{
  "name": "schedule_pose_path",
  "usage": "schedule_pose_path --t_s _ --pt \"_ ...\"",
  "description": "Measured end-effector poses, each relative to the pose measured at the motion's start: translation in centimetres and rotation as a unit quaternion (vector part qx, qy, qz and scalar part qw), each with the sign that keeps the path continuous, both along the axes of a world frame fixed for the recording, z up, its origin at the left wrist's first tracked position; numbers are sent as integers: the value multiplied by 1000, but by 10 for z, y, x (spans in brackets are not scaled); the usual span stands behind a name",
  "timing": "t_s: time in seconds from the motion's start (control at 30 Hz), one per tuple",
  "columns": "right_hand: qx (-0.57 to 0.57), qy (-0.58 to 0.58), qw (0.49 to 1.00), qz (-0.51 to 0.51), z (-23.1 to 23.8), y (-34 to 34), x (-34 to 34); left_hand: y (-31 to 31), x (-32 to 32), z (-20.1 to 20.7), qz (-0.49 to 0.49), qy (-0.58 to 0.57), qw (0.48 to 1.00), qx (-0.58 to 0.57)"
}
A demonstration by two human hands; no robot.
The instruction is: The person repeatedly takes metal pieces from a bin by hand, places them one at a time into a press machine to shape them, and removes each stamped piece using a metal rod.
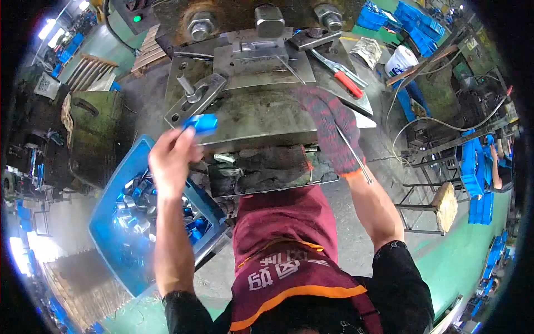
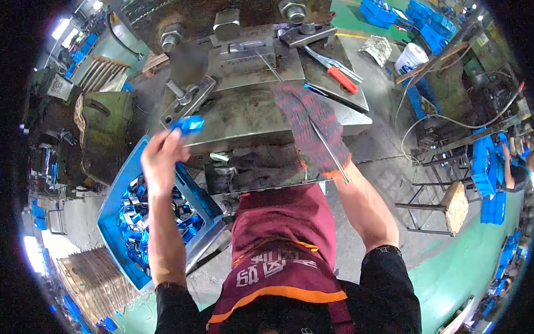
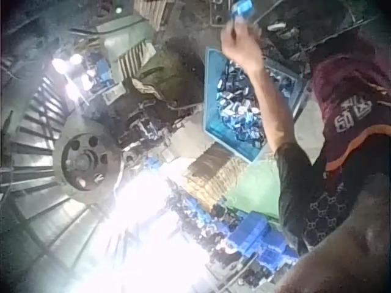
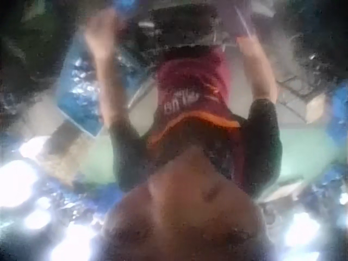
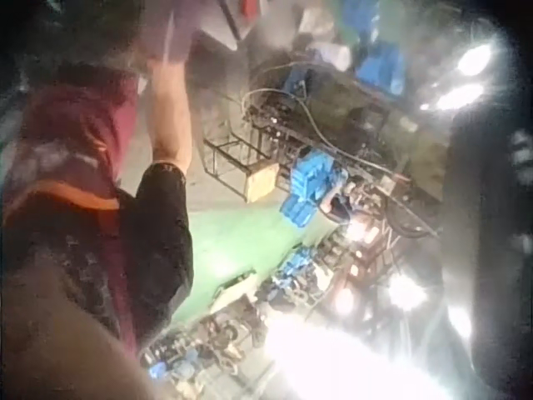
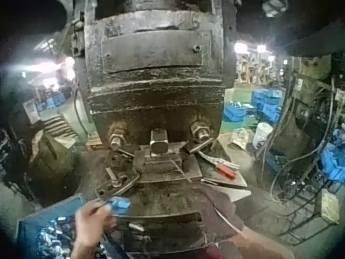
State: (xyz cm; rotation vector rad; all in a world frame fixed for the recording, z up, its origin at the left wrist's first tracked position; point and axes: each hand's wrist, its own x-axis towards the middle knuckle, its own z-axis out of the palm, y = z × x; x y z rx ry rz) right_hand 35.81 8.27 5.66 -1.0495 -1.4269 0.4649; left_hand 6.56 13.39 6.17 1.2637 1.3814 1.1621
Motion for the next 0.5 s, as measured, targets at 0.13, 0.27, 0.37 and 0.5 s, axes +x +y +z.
schedule_pose_path --t_s 0.13,0.27,0.37,0.5 --pt "-70 -20 997 -23 10 -37 12 62 87 -2 -106 -177 978 -13" --pt "-118 -119 985 -53 22 -54 19 109 135 10 -113 -193 974 -13" --pt "-117 -53 990 -54 11 -55 24 117 147 9 -72 -220 973 -4" --pt "-94 -74 992 -33 8 -56 20 75 116 0 -70 -219 973 38"
